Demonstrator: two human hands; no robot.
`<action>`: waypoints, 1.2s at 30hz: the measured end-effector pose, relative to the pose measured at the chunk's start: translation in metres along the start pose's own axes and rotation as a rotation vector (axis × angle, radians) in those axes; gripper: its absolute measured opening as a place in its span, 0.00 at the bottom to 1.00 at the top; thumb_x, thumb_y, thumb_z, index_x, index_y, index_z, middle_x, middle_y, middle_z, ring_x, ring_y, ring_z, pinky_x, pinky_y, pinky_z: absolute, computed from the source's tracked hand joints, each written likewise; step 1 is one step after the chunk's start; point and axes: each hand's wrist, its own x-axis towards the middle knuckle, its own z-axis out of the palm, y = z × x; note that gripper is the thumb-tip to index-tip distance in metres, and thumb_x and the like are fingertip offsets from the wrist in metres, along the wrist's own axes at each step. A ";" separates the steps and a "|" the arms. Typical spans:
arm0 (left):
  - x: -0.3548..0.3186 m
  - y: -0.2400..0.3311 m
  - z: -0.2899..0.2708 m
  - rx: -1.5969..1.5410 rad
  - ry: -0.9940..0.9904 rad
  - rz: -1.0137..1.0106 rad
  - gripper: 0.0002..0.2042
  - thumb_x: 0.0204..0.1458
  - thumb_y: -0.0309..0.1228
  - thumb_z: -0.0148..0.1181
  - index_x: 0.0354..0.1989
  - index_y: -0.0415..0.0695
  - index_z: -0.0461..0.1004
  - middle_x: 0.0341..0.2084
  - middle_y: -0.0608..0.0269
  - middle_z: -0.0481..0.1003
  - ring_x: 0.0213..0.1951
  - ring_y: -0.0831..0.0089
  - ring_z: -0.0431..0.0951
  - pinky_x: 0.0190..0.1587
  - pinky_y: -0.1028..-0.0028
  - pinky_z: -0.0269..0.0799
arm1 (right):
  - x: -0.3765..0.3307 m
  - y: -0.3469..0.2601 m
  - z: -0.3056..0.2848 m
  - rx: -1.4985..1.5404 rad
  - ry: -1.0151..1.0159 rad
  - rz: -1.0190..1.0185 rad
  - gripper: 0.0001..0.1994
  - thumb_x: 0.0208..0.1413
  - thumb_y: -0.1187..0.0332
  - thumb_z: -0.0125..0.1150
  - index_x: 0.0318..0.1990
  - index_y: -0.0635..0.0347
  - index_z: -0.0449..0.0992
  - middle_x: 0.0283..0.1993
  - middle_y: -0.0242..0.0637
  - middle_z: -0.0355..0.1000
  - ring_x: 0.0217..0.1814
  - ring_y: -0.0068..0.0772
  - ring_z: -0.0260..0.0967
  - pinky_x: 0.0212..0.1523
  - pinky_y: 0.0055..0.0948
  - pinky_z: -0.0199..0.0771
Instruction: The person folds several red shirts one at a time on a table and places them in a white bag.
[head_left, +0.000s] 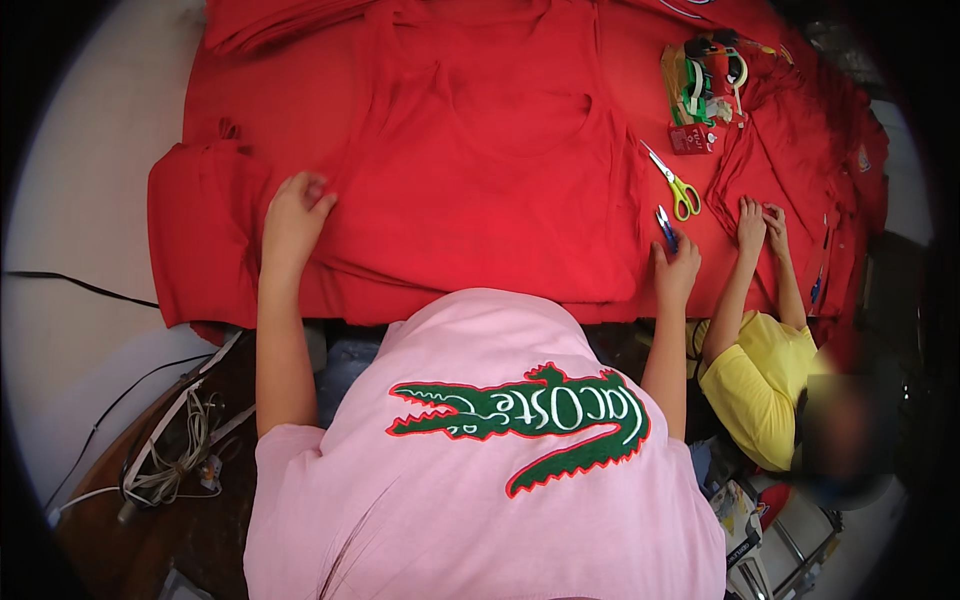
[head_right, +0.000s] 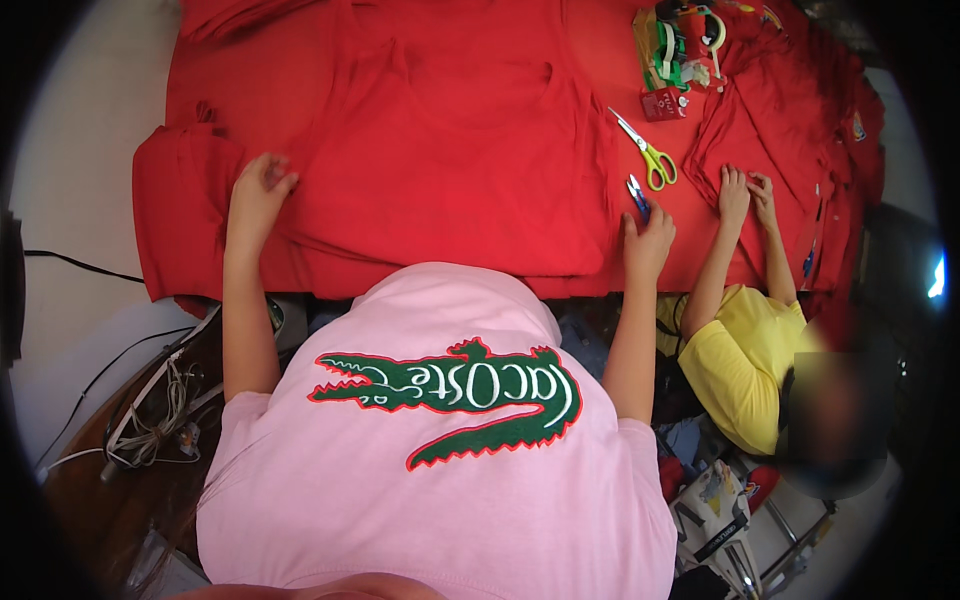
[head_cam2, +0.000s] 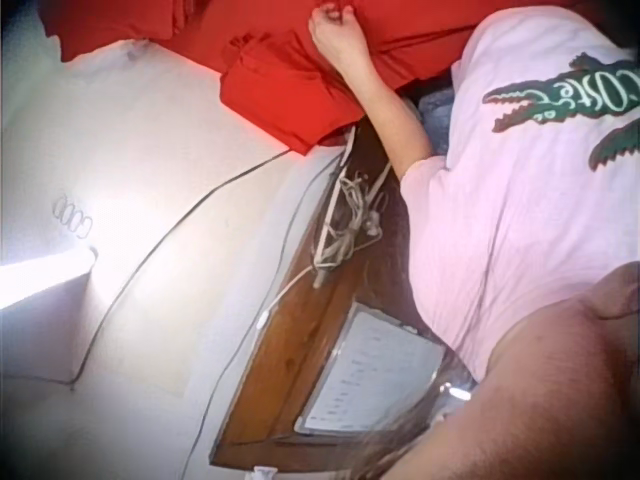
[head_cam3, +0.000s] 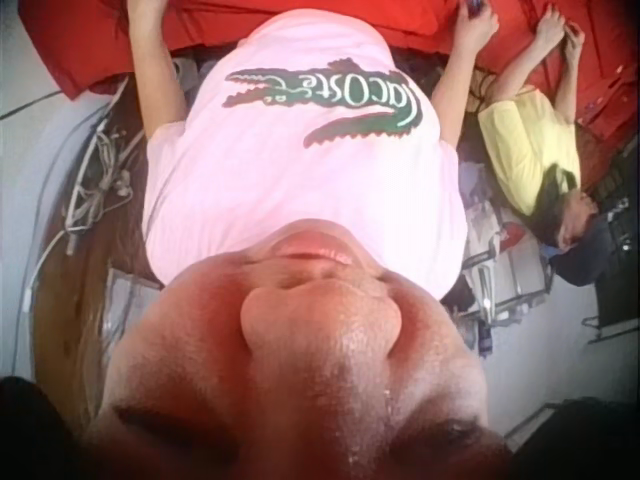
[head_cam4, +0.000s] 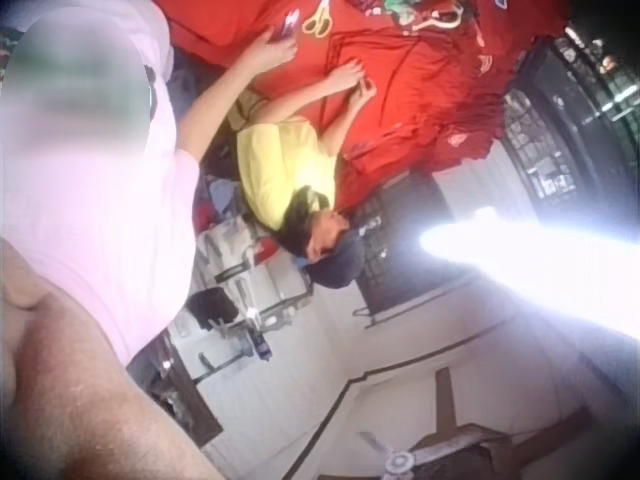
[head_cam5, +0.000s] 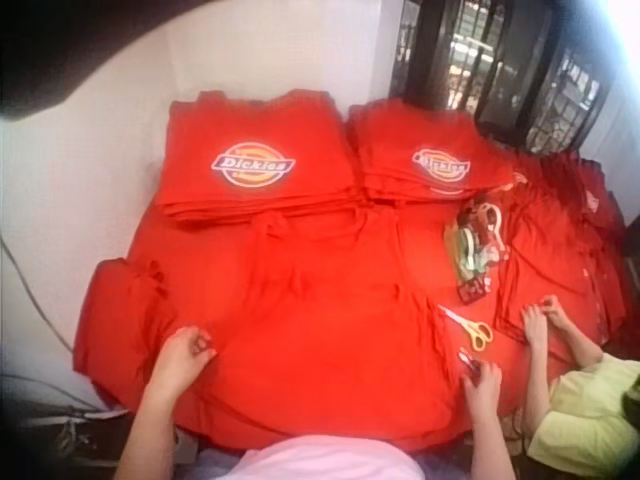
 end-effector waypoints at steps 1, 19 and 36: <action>0.012 0.015 0.007 -0.023 -0.045 0.045 0.13 0.54 0.29 0.70 0.45 0.37 0.79 0.39 0.53 0.81 0.40 0.63 0.83 0.45 0.65 0.78 | 0.003 -0.005 0.002 -0.011 -0.048 0.034 0.16 0.58 0.67 0.68 0.52 0.61 0.78 0.48 0.47 0.74 0.48 0.51 0.74 0.49 0.45 0.76; -0.085 -0.006 0.088 -0.309 -0.233 0.147 0.12 0.62 0.23 0.62 0.53 0.38 0.77 0.55 0.53 0.77 0.59 0.57 0.76 0.61 0.63 0.71 | -0.035 0.006 0.021 0.039 0.145 0.081 0.18 0.60 0.67 0.63 0.58 0.53 0.76 0.55 0.44 0.70 0.58 0.49 0.68 0.60 0.46 0.68; -0.352 -0.025 0.208 -1.057 -0.263 -1.103 0.13 0.63 0.30 0.61 0.54 0.39 0.76 0.54 0.53 0.78 0.57 0.59 0.77 0.59 0.62 0.73 | -0.011 0.040 0.016 0.176 0.013 -0.170 0.16 0.60 0.67 0.61 0.54 0.58 0.74 0.53 0.43 0.69 0.56 0.47 0.68 0.57 0.45 0.67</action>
